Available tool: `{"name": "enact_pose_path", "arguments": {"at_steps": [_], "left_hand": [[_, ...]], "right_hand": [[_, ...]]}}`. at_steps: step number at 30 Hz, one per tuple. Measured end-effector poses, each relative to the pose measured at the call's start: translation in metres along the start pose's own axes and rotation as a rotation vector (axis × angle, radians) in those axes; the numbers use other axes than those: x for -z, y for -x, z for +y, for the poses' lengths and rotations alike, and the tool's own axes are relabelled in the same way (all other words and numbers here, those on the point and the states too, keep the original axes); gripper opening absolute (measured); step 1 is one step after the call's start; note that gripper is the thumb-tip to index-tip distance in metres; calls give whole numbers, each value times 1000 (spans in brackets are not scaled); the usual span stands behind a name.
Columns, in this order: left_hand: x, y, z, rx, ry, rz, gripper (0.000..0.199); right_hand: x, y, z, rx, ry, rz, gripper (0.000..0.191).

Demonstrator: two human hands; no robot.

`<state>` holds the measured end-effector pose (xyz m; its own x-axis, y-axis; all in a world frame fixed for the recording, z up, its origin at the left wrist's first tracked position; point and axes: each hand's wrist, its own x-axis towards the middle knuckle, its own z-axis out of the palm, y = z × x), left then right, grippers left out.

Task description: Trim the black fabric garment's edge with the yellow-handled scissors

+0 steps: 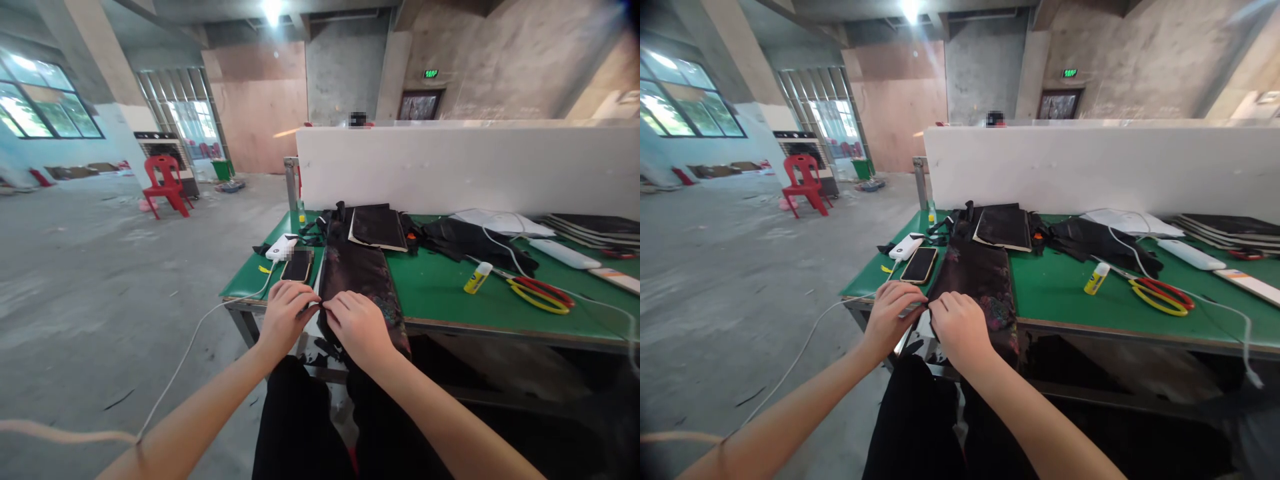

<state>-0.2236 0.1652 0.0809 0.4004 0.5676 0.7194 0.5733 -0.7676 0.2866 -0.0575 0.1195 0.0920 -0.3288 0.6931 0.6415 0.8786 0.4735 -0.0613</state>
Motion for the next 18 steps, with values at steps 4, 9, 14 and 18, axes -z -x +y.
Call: {"name": "enact_pose_path", "arguments": {"at_steps": [4, 9, 14, 18], "left_hand": [[9, -8, 2, -204, -123, -27, 12], [15, -20, 6, -292, -165, -104, 15], [19, -35, 7, -340, -236, -168, 22], [21, -49, 14, -389, -283, -152, 23]], "right_hand": [[-3, 1, -1, 45, 75, 43, 11], [-3, 0, 1, 33, 39, 89, 14], [9, 7, 7, -152, -106, 77, 22], [15, 11, 13, -230, -39, 9, 30]]}}
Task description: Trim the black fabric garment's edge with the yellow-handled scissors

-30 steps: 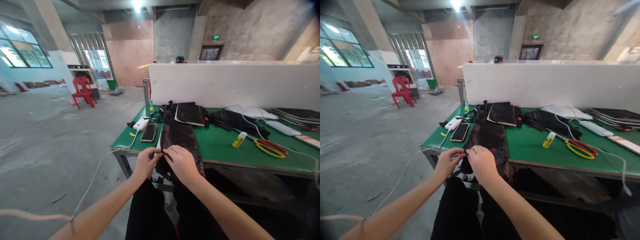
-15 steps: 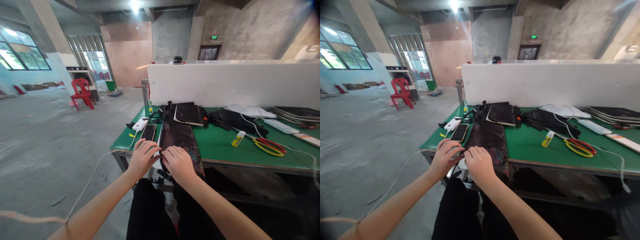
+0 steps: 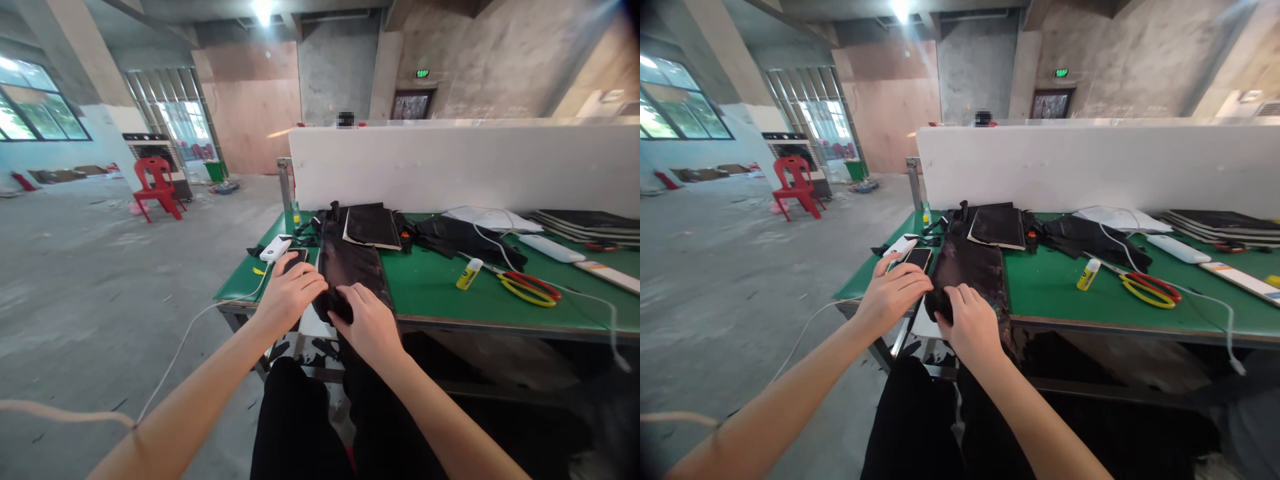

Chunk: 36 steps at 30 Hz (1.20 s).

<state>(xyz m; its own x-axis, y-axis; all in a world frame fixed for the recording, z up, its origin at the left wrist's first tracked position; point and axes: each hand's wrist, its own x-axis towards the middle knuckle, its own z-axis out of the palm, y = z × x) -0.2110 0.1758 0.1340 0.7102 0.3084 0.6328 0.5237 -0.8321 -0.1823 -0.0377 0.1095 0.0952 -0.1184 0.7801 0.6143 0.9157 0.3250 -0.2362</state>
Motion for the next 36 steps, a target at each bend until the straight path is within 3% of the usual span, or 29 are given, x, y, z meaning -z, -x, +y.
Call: {"name": "enact_pose_path", "arguments": {"at_steps": [8, 13, 17, 22, 28, 36], "left_hand": [[20, -51, 14, -159, -61, 10, 25], [28, -70, 22, -208, -59, -42, 29], [26, -74, 26, -234, -81, -93, 32], [22, -77, 32, -208, -127, -87, 29], [23, -81, 38, -221, -52, -90, 26], [17, -78, 32, -242, 73, -57, 24]], "right_hand": [[12, -13, 7, -128, 176, 65, 21], [22, 8, 20, -215, 99, 76, 34], [23, 41, 38, -284, 57, 10, 42], [14, 65, 54, -320, 154, 32, 27], [-3, 59, 61, -333, 284, 147, 28], [-13, 52, 64, -397, 218, 230, 31]]}}
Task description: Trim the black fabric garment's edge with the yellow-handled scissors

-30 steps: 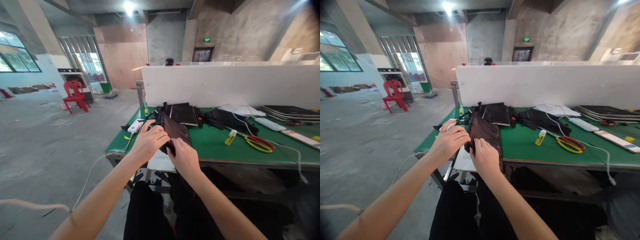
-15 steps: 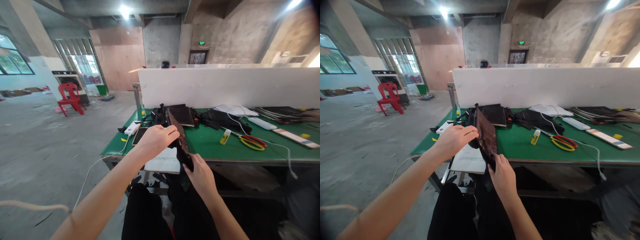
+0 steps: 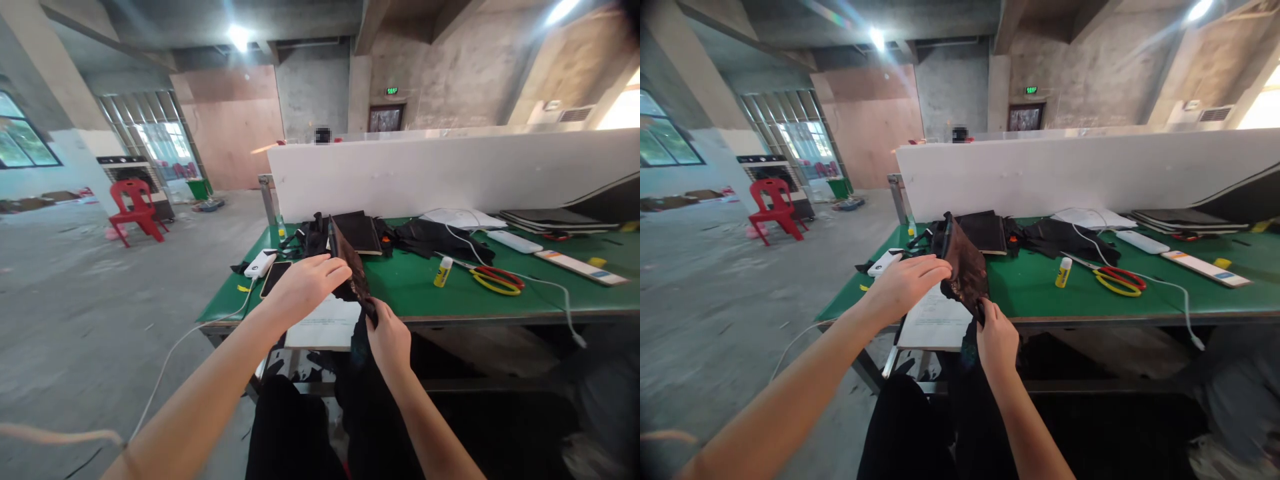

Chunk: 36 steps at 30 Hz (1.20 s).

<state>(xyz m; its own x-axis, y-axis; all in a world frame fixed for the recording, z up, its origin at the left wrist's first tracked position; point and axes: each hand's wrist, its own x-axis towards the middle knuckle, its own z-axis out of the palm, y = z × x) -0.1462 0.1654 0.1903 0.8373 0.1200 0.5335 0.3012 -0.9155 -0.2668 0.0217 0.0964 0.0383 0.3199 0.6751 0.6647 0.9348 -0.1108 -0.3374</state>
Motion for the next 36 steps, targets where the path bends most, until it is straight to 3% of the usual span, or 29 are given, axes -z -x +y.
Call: {"name": "enact_pose_path", "arguments": {"at_steps": [4, 10, 15, 20, 24, 29, 36], "left_hand": [[1, 0, -7, -3, -36, -16, 26], [9, -11, -11, -40, -112, -29, 24], [13, -20, -8, -56, -133, 0, 22], [14, -25, -4, -49, -117, -4, 21], [9, -19, -4, 66, 39, 72, 17], [-7, -1, -6, 299, 264, 171, 33], [-25, 8, -18, 414, 391, 213, 28]], "right_hand": [[2, -5, -4, 3, -63, -19, 29], [32, -28, -19, 136, -301, -117, 53], [59, -56, -35, 195, -386, -77, 37], [60, -76, -46, 320, -195, 49, 17], [57, -79, -48, 313, -210, 123, 18], [55, -76, -49, 284, -325, 158, 20], [54, -76, -50, 266, -343, 175, 18]]}}
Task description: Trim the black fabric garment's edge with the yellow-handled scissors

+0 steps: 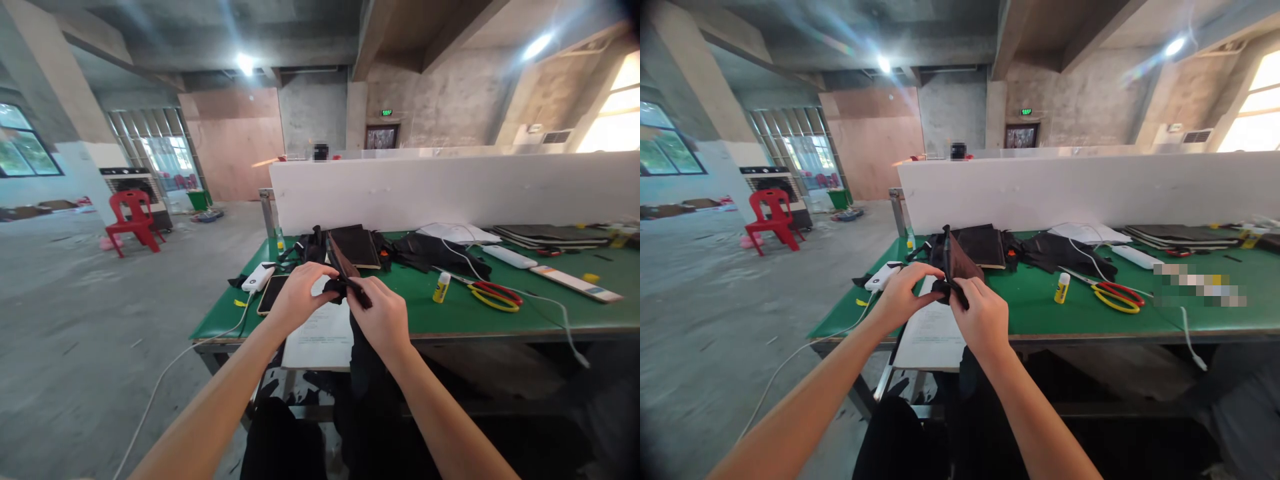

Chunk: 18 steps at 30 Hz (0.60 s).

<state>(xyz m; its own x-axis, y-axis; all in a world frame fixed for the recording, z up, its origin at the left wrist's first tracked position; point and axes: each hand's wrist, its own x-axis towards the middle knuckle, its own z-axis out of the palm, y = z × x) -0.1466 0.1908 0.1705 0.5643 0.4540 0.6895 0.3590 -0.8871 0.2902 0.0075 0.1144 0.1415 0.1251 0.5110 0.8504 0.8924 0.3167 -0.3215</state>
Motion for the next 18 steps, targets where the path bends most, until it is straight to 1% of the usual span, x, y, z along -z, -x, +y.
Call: {"name": "enact_pose_path", "arguments": {"at_steps": [2, 4, 8, 12, 15, 18], "left_hand": [[-1, -1, -3, 26, 38, 2, 31], [-2, 0, -5, 22, 41, 18, 34], [-5, 5, -2, -82, -12, 54, 28], [-8, 5, 0, -112, -37, 99, 24], [-7, 1, -3, -145, -25, 68, 13], [-2, -5, -7, -175, 37, -20, 8]], "right_hand": [[1, -1, 0, -5, 2, 9, 18], [2, -1, 1, -7, 7, 13, 18], [3, -1, 1, -2, 12, -2, 18], [3, 0, 0, 7, 8, -7, 18], [4, -1, -1, 8, 5, 0, 18], [5, -3, -1, 10, 5, 4, 21]]}}
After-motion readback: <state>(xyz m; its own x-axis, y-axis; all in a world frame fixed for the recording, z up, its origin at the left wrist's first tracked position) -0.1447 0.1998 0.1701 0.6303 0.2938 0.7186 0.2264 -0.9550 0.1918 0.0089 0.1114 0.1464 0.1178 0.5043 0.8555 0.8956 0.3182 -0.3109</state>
